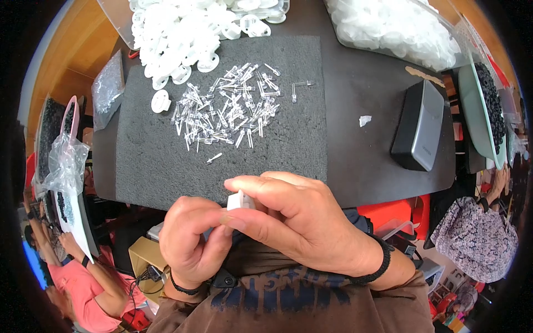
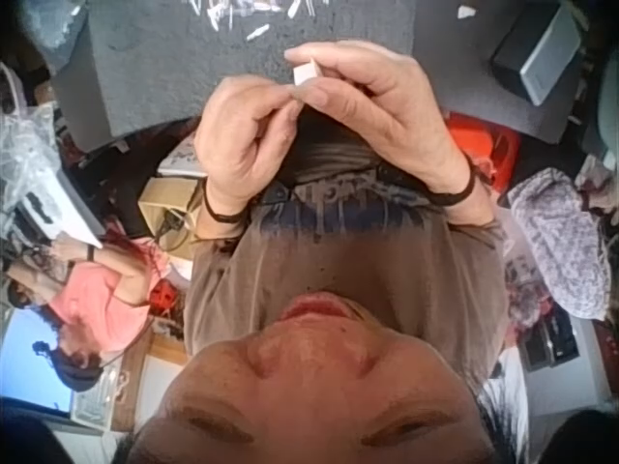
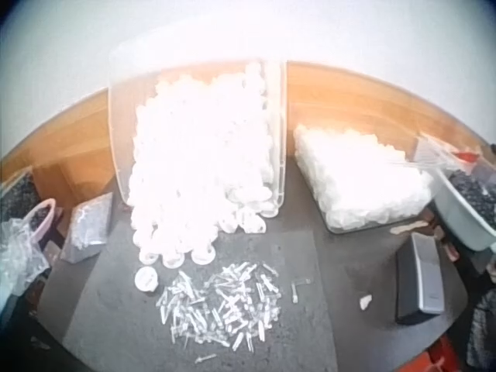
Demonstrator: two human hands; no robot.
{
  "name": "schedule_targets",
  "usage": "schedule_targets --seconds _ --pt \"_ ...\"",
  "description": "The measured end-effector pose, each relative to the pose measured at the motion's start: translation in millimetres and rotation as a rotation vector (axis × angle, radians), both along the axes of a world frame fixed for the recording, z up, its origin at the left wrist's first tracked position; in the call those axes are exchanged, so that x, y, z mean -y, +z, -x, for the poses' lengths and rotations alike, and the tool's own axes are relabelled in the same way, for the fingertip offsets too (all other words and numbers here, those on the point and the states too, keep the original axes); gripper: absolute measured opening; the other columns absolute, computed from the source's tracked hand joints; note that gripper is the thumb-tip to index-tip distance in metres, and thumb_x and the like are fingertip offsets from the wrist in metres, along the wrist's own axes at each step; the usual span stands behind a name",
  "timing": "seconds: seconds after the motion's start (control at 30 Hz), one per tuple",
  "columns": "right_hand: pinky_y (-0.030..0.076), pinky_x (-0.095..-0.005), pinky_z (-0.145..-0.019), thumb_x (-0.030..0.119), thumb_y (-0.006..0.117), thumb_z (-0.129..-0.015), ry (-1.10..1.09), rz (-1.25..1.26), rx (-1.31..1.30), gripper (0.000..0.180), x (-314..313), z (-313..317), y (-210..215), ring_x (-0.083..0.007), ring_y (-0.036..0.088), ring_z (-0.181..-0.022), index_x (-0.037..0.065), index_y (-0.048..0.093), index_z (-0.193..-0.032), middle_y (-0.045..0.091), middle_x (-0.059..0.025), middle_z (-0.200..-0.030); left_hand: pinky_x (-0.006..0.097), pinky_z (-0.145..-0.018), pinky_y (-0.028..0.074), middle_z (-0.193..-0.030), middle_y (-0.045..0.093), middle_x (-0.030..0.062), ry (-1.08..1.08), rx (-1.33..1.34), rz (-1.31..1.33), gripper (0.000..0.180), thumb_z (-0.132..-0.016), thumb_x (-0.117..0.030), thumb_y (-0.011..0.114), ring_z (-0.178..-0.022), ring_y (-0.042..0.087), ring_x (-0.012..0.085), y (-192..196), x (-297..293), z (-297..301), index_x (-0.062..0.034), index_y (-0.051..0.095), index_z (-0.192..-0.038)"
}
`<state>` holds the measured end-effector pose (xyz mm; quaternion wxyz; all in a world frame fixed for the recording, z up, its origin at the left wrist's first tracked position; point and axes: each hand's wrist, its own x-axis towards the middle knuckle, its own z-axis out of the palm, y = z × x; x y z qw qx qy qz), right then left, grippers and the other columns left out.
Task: Assembling small metal clips into plastic components at a workstation.
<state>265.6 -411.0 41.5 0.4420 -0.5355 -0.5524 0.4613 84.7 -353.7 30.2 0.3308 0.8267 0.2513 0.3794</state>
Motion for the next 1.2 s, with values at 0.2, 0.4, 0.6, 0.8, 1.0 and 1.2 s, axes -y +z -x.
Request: schedule_targets --seconds 0.2,0.4,0.6,0.8,1.0,1.2 --pt "0.043 -0.0229 -0.058 0.014 0.069 -0.086 -0.045 -0.01 0.051 0.034 2 -7 1 -0.0078 0.053 -0.067 -0.001 0.061 -0.117 0.06 -0.0044 -0.083 0.031 -0.058 0.049 -0.081 0.063 0.0115 0.024 -0.007 0.072 0.028 -0.068 0.005 0.075 -0.068 0.061 0.0232 2 -4 14 -0.0005 0.066 -0.093" --pt "0.045 -0.0203 -0.071 0.015 0.064 -0.091 -0.31 0.221 -0.439 0.03 0 -7 -2 -0.0046 0.054 -0.078 -0.001 0.061 -0.117 0.062 -0.0023 -0.092 0.03 -0.05 0.04 -0.065 0.056 0.0068 0.065 0.526 0.13 0.029 -0.083 0.004 0.059 -0.052 0.052 0.017 7 -6 34 0.0002 0.056 -0.112" --pt "0.044 -0.0191 -0.065 0.014 0.067 -0.089 -0.319 0.111 -0.249 0.03 1 5 -20 -0.0039 0.052 -0.071 0.0 0.062 -0.115 0.059 -0.0007 -0.085 0.03 -0.061 0.032 -0.07 0.041 0.001 0.226 0.852 -0.364 0.016 -0.091 -0.016 0.05 -0.059 0.041 0.0117 43 16 24 -0.0077 0.046 -0.078" --pt "0.042 -0.02 -0.06 0.013 0.069 -0.086 -0.323 0.012 -0.167 0.029 -2 4 -26 -0.0048 0.05 -0.066 0.001 0.064 -0.112 0.056 -0.0005 -0.08 0.031 -0.078 0.04 -0.097 0.055 0.0033 -0.039 1.288 -0.884 0.017 -0.085 -0.012 0.055 -0.087 0.05 0.0167 59 26 14 -0.0029 0.059 -0.099" --pt "0.039 -0.0191 -0.057 0.013 0.071 -0.085 -0.31 -0.201 -0.026 0.029 -3 0 -32 -0.0049 0.046 -0.063 0.002 0.064 -0.111 0.055 0.0005 -0.077 0.028 -0.072 0.034 -0.085 0.046 0.0016 0.055 1.085 -0.932 0.005 -0.083 -0.008 0.054 -0.083 0.044 0.015 57 29 5 -0.0056 0.054 -0.087" --pt "0.041 -0.0173 -0.061 0.017 0.065 -0.091 -0.292 0.11 -0.46 0.032 6 -2 -7 -0.0031 0.049 -0.065 -0.001 0.059 -0.118 0.058 0.0006 -0.083 0.026 -0.068 0.034 -0.08 0.042 0.0009 -0.067 1.114 -0.907 0.009 -0.079 -0.001 0.054 -0.077 0.041 0.0127 43 35 7 -0.0068 0.05 -0.083"
